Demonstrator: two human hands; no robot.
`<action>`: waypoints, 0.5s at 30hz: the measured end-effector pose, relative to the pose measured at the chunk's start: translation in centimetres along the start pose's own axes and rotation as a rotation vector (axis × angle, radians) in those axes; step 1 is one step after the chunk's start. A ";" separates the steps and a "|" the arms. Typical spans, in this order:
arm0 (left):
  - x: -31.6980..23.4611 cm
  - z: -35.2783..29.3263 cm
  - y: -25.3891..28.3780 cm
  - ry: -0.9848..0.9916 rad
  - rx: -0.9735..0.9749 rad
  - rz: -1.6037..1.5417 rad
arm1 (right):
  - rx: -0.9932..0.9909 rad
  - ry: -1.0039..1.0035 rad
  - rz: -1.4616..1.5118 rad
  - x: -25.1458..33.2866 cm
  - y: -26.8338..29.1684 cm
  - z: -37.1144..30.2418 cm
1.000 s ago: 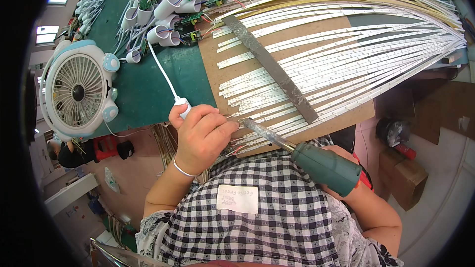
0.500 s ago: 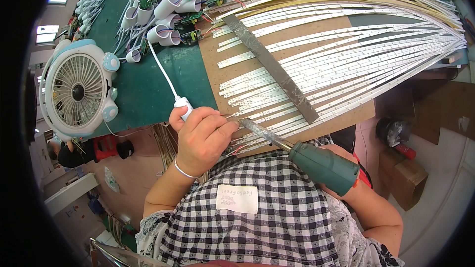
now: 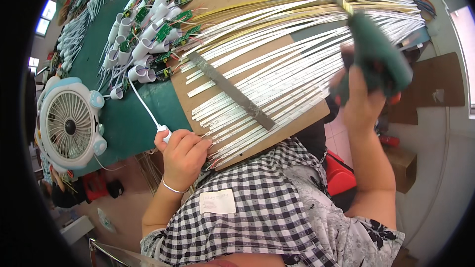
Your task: Assemble and solder components onto LED light strips on an assembly line.
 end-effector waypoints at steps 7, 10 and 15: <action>0.1 -0.3 0.1 -0.023 0.012 0.030 | -0.060 0.255 0.070 -1.3 -4.4 11.0; 0.0 -0.2 0.2 -0.030 0.005 0.034 | -0.139 0.157 -0.083 -5.9 -5.3 15.5; 0.0 0.1 -0.1 -0.044 -0.004 0.020 | -0.198 0.011 -0.330 -10.9 -3.6 19.4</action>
Point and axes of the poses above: each hand's wrist, its own z-axis towards the middle knuckle, its own y-axis out of the back of the hand, x = y × z, the point moved 1 cm from there along z, towards the middle knuckle, and after that the axes turned 13 degrees about z, right-handed, at the moved point
